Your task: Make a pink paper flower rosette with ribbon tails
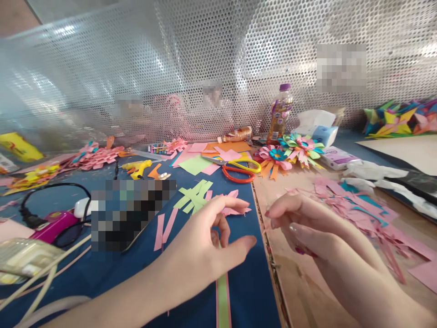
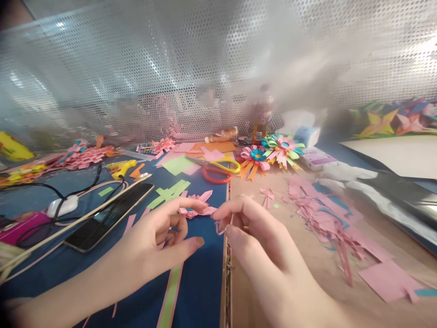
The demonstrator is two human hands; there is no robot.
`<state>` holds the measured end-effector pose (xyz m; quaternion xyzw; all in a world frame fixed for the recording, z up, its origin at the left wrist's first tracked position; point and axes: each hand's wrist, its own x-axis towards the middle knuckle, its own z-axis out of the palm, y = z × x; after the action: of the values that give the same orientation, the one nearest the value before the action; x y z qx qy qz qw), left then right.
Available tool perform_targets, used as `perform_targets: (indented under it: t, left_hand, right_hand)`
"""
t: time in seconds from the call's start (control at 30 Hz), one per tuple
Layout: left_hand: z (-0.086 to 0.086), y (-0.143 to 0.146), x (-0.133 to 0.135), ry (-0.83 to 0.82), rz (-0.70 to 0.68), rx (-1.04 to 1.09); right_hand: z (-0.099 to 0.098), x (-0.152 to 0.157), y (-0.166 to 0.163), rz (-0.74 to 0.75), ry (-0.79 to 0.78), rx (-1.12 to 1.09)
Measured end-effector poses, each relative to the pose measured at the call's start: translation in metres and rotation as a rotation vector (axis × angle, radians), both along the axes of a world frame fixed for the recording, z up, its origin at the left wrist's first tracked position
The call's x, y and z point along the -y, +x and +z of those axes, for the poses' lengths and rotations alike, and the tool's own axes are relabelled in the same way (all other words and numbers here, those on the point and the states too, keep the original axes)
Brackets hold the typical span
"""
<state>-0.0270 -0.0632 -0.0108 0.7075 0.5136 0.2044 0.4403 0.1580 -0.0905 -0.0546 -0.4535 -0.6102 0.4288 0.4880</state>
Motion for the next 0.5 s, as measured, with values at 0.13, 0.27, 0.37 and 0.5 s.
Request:
perform_targets:
  t: [0.13, 0.27, 0.37, 0.5]
  left_hand:
    - [-0.004, 0.000, -0.001, -0.028, -0.100, 0.007]
    - [-0.014, 0.001, -0.001, -0.115, -0.130, 0.036]
    - [-0.014, 0.002, -0.001, -0.197, -0.118, 0.064]
    - [-0.005, 0.003, -0.001, -0.295, -0.130, 0.083]
  right_hand:
    - [0.006, 0.004, -0.004, 0.028, 0.028, 0.011]
    - [0.009, 0.006, -0.007, 0.025, 0.029, 0.022]
    - [0.010, 0.006, -0.008, 0.016, 0.029, 0.031]
    - [0.009, 0.005, -0.007, 0.006, 0.032, 0.072]
